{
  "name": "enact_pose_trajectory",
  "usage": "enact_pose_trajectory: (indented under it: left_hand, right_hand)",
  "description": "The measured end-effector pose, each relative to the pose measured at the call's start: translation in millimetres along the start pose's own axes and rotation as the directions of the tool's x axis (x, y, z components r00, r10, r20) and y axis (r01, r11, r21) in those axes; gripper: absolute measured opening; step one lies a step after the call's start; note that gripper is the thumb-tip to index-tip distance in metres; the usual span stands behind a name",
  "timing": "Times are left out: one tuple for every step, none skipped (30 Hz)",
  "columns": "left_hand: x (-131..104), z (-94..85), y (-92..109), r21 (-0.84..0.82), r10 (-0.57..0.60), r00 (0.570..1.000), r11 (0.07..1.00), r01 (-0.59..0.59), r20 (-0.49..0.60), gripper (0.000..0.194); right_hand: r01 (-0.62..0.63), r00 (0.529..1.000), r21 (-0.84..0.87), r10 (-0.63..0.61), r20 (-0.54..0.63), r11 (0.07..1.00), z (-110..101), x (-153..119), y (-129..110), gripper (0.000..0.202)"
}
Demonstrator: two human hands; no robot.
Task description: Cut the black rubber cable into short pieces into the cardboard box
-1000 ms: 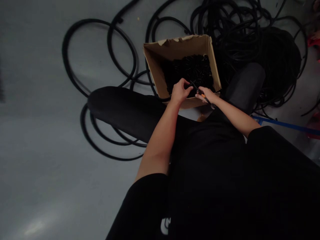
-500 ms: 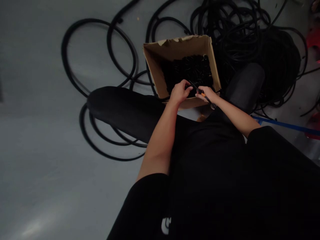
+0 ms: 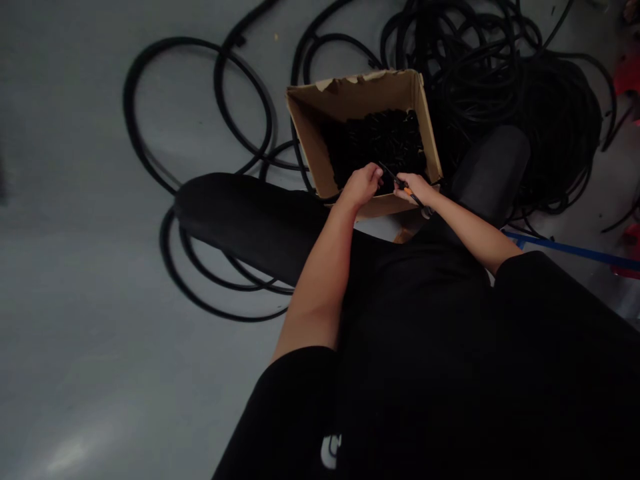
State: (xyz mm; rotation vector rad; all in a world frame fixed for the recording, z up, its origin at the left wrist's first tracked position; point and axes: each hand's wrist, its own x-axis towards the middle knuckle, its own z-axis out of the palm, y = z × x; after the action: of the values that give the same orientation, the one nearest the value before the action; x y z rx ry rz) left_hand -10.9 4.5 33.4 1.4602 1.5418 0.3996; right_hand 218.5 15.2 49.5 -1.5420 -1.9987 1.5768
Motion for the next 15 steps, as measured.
enact_pose_trajectory:
  left_hand:
    - [0,-1.1,-1,0.010,-0.010,1.000,1.000,0.010,-0.010,0.025]
    - [1,-1.9,-1,0.015,-0.014,1.000,1.000,0.014,-0.018,0.025]
    - [1,-2.2,-2,0.015,-0.010,1.000,1.000,0.011,-0.025,0.024]
    - [1,-2.3,-4,0.012,0.000,0.999,1.000,0.000,-0.034,0.023]
    - [2,-2.3,-5,0.006,0.016,0.999,1.000,-0.015,-0.045,0.022]
    - [2,-2.2,-6,-0.003,0.033,0.998,0.999,-0.033,-0.055,0.021]
    - [2,-2.0,-8,-0.012,0.050,0.997,0.999,-0.051,-0.063,0.022]
    - [2,-1.9,-9,-0.021,0.065,0.996,0.998,-0.067,-0.061,0.023]
    - [2,-1.7,-9,-0.030,0.078,0.996,0.996,-0.080,-0.046,0.024]
    - [1,-1.6,-10,-0.038,0.088,0.996,0.995,-0.089,-0.020,0.025]
    - [1,-1.6,-10,-0.046,0.094,0.996,0.995,-0.093,0.012,0.028]
    - [0,-1.7,-9,-0.052,0.096,0.994,0.994,-0.093,0.043,0.031]
    - [0,-1.8,-8,-0.058,0.092,0.993,0.994,-0.089,0.067,0.034]
    - [-1,-2.1,-7,-0.065,0.084,0.993,0.995,-0.079,0.079,0.038]
    - [-1,-2.6,-6,-0.073,0.074,0.994,0.995,-0.068,0.077,0.041]
  right_hand:
    - [0.008,1.000,0.000,-0.008,-0.004,1.000,0,0,0,0.017]
    - [0.016,1.000,-0.001,-0.016,-0.008,1.000,0,0,0,0.016]
    - [0.022,1.000,0.000,-0.022,-0.011,1.000,0,0,1,0.015]
    - [0.023,1.000,0.003,-0.023,-0.012,1.000,0,0,1,0.015]
    - [0.019,1.000,0.009,-0.019,-0.012,1.000,0,0,2,0.015]
    - [0.011,1.000,0.019,-0.011,-0.010,1.000,0,-1,2,0.016]
    - [0.002,1.000,0.035,-0.002,-0.007,0.999,-1,-1,1,0.017]
    - [-0.003,1.000,0.055,0.003,-0.001,0.998,-1,-2,1,0.017]
    - [-0.007,1.000,0.075,0.007,0.011,0.997,-2,-3,-1,0.017]
    - [-0.008,1.000,0.094,0.005,0.029,0.996,-3,-3,-3,0.016]
    - [-0.007,0.999,0.110,0.001,0.049,0.994,-5,-4,-5,0.015]
    - [-0.004,0.997,0.121,-0.004,0.071,0.993,-6,-3,-8,0.016]
    - [-0.004,0.996,0.128,-0.007,0.088,0.992,-7,-3,-10,0.016]
    - [-0.005,0.995,0.132,-0.007,0.096,0.991,-8,-2,-13,0.018]
    - [-0.008,0.996,0.134,-0.005,0.094,0.991,-10,-2,-15,0.020]
